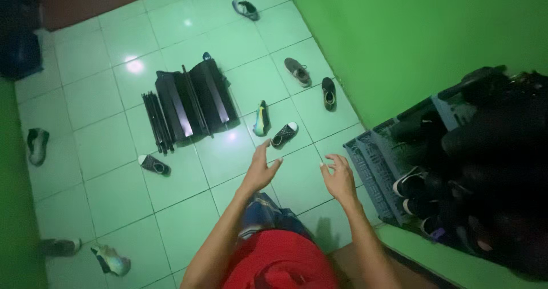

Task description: The person organizes various shoes by picking them up from the floor by hand and placing them onto the shelves of a plastic shoe rack.

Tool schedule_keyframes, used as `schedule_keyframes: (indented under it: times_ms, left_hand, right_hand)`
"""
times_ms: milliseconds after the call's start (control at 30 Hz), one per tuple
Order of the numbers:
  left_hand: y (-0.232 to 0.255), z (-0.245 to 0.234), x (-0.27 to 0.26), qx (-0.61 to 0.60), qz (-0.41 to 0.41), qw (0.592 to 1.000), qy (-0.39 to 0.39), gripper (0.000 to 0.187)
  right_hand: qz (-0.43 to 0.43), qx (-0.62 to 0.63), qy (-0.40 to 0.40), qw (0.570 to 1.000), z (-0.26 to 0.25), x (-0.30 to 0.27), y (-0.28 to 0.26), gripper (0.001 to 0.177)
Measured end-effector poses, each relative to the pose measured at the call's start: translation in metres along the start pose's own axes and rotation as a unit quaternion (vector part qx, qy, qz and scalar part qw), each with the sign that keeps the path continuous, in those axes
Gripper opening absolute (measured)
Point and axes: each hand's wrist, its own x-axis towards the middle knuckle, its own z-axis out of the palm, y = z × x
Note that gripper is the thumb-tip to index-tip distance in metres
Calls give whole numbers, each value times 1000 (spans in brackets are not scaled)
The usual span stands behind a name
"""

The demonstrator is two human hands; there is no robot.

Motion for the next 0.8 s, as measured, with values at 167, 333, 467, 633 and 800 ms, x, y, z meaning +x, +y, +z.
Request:
schedule_keyframes:
  times_ms: [167,333,467,633,800]
  left_hand:
    - [-13,-39,1,3,-22,999,29,76]
    - [-29,-67,22,-14,14,1000,19,74]
    - [-43,-97,38,-31,32,999,-1,74]
    - [-68,-125,57,-20,29,999,-24,72]
    - [-84,-134,78,-13,-1,997,-74,71]
  right_hand:
    - [-25,34,15,999,14,1,-25,39]
    - [6,17,25,1000,37,7,-46,38]
    - [35,20,44,998,69,20,-67,37]
    - [63,54,55,995,115,28,-76,37]
    - [112,48,61,991,139,31,-72,37]
